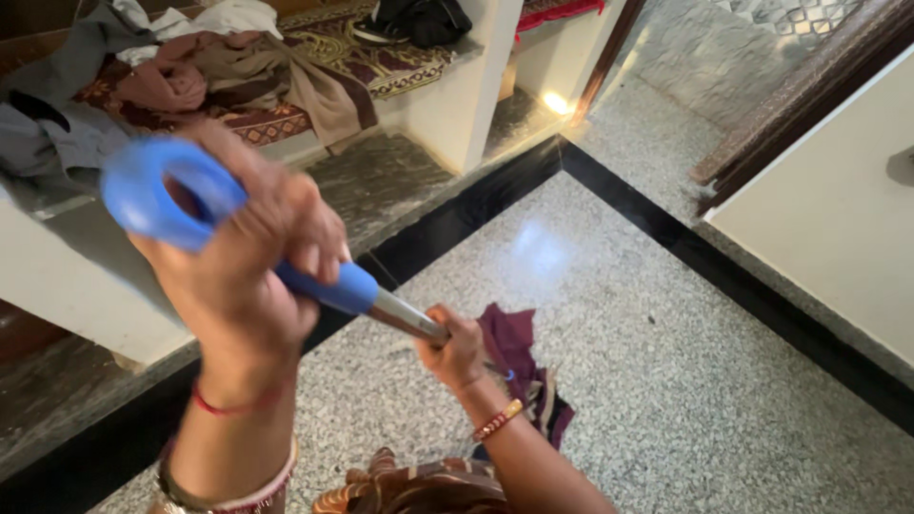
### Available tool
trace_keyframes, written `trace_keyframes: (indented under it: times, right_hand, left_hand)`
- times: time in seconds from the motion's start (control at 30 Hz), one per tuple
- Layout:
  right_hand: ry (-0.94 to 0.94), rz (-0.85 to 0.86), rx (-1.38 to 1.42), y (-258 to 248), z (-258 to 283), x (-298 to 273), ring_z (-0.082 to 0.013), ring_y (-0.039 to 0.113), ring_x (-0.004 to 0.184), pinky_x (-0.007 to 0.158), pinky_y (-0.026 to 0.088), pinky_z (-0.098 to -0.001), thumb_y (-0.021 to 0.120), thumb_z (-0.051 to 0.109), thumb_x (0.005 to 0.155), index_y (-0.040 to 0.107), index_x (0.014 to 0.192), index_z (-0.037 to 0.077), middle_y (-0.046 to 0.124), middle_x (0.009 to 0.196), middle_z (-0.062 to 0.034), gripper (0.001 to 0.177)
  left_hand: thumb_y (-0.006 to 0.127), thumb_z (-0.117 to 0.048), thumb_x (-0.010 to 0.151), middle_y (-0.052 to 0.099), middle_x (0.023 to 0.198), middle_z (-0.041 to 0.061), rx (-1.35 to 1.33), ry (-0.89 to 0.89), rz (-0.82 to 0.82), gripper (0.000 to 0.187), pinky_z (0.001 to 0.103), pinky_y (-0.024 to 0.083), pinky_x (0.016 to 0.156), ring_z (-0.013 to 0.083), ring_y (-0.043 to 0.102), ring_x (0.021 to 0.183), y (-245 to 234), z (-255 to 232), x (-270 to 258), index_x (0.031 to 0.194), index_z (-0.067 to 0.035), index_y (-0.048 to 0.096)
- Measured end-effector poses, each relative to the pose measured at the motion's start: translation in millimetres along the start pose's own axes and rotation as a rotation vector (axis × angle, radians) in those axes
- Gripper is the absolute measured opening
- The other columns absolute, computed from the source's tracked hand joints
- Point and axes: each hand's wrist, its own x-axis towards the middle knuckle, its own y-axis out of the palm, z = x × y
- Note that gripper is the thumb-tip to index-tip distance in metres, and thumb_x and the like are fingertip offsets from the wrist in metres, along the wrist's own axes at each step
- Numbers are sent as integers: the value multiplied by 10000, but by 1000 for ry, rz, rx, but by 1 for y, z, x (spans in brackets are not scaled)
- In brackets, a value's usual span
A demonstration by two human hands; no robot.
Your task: The person mops the floor using a microfiber mop and spreads out pieces of cloth over a cot.
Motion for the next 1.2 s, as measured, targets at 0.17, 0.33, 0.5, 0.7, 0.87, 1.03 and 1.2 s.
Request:
trace_keyframes:
  times: [0.17,0.33,0.5,0.7,0.87,1.03,1.2]
  right_hand:
    - [-143,7,-258,-39,-78,12,-333,657,576,521,503,-416,743,200,738,682,837,181,647,649,-118,117]
    - [147,213,-625,-88,-207,25,-371,697,816,742,550,-489,774,262,759,733,841,188,724,834,-132,117]
    - [336,58,-594,-130,-332,-17,-410,630,1052,905,517,-474,891,254,667,673,1094,106,667,1094,-215,501]
    - [309,29,-492,-135,-310,-25,-370,666,1050,907,532,-436,823,164,686,743,1020,192,705,1101,-150,345]
    - [335,83,-222,-91,-162,7,-213,712,696,653,551,-337,816,117,687,754,817,144,744,735,-53,146]
    - [64,33,-12,-58,-33,5,-152,644,582,526,479,-311,761,110,761,702,832,86,695,665,-73,96]
    - [-149,-41,118,-34,15,8,-130,643,594,547,496,-287,726,113,828,656,876,69,643,670,-70,95]
  left_hand:
    - [669,-32,950,526,579,37,-126,-82,23,184,277,436,441,107,503,439,9,63,-44,828,-66,536]
    - [660,12,850,617,747,72,-147,-338,-40,143,287,515,600,121,602,649,23,153,-108,784,-48,549]
    - [691,30,913,636,817,26,135,-384,82,209,270,499,719,105,594,787,54,216,-198,765,-51,567]
    - [725,20,919,616,800,19,96,-511,44,243,259,469,665,82,547,750,70,193,-196,768,-59,551]
    - [663,81,925,592,825,49,52,-314,-17,214,264,503,662,101,580,745,62,101,-121,803,-34,531]
    - [704,53,924,595,804,52,81,-70,-65,155,247,527,573,90,596,656,71,4,-74,844,3,580]
    - [749,-78,992,596,720,-46,91,-68,-62,190,239,503,583,42,597,587,73,-43,-49,876,-109,603]
